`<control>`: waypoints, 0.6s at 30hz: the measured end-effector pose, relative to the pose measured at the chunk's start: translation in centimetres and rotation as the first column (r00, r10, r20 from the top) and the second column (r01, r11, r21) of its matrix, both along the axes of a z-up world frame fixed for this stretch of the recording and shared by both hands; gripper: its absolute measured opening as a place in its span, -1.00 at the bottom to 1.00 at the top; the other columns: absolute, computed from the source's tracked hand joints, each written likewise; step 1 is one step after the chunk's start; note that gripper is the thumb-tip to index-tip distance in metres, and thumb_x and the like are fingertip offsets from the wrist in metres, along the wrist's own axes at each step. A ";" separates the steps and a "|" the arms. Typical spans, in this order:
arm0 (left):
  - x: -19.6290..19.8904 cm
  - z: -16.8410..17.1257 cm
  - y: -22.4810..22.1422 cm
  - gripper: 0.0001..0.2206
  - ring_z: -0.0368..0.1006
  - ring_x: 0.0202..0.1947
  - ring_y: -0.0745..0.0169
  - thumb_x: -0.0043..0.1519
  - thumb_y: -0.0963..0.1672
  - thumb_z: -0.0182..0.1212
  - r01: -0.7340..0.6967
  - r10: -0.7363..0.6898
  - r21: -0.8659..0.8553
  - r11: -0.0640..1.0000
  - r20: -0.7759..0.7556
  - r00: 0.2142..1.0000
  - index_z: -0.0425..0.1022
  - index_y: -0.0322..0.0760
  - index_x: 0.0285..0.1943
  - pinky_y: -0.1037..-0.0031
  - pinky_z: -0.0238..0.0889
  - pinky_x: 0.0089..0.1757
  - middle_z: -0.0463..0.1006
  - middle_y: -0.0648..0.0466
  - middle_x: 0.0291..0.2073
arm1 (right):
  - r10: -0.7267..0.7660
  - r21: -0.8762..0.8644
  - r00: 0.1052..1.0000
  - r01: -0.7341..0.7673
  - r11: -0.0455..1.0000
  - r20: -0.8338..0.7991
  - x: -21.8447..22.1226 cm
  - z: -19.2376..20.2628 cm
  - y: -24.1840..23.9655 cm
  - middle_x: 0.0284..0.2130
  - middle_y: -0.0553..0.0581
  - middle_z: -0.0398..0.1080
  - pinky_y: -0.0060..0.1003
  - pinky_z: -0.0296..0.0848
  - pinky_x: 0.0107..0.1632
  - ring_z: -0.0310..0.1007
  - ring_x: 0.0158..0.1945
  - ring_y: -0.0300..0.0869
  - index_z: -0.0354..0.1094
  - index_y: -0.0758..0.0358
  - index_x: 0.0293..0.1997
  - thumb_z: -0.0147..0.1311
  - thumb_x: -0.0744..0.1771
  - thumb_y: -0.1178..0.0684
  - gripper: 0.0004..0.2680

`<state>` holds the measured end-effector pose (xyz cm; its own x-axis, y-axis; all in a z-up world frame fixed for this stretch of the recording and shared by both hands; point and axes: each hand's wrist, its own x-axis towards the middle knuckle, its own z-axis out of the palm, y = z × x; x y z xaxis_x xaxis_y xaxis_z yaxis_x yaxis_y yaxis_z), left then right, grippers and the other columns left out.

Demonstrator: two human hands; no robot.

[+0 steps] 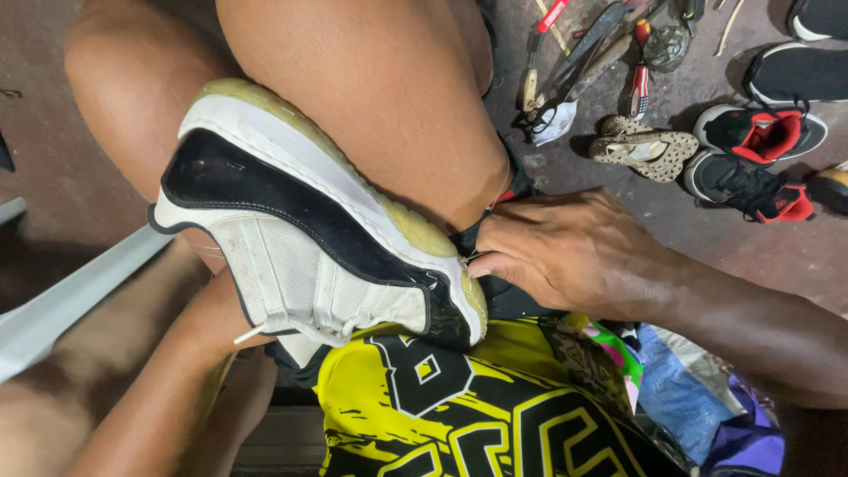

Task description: The person is stitching the sole of a sneaker using a needle and thread. They repeatedly push the needle through the rubber sole and pull the thread tight, working along the edge of the shoe while holding it on their lap.

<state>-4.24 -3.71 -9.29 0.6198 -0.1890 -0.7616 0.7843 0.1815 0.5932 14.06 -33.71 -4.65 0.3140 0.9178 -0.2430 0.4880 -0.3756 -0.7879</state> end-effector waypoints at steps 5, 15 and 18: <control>0.4 -0.2 -0.7 -0.37 0.39 0.25 0.04 0.16 -0.17 0.30 -0.236 0.203 -0.201 0.951 -0.171 0.964 0.21 -0.41 0.45 0.21 0.30 0.18 0.42 -0.09 0.31 | -0.051 0.046 0.995 0.047 0.998 0.082 -0.1 -0.7 -0.1 -0.53 0.09 0.43 -0.08 0.41 -0.41 0.50 -0.46 -0.01 0.34 0.21 -0.40 0.20 0.30 -0.17 -0.74; -1.5 0.4 0.5 -0.39 0.43 0.26 0.08 0.03 -0.13 0.40 0.202 -0.236 0.277 0.939 0.096 0.967 0.41 -0.30 0.34 0.25 0.27 0.18 0.51 -0.04 0.27 | -0.089 -0.223 0.984 0.121 0.967 0.152 -0.3 -1.5 -0.6 -0.70 0.07 0.35 -0.11 0.34 -0.44 0.40 -0.60 -0.01 0.28 0.20 -0.60 0.28 0.19 -0.35 -0.60; -5.0 -2.2 2.2 -0.32 0.33 0.32 -0.04 -0.05 -0.12 0.47 0.261 -0.408 0.436 0.861 0.286 0.867 0.41 -0.36 0.32 0.20 0.14 0.23 0.45 -0.12 0.30 | -0.117 -0.492 0.982 0.175 0.852 0.148 0.7 -2.7 -1.8 -0.80 0.06 0.26 -0.15 0.31 -0.44 0.30 -0.69 -0.04 0.22 0.21 -0.66 0.32 0.07 -0.44 -0.53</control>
<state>-9.29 -1.48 -11.45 0.8114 -0.1847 -0.5546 0.4753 -0.3438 0.8099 14.72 -35.50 -7.32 0.4860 0.6219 -0.6141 0.4672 -0.7787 -0.4188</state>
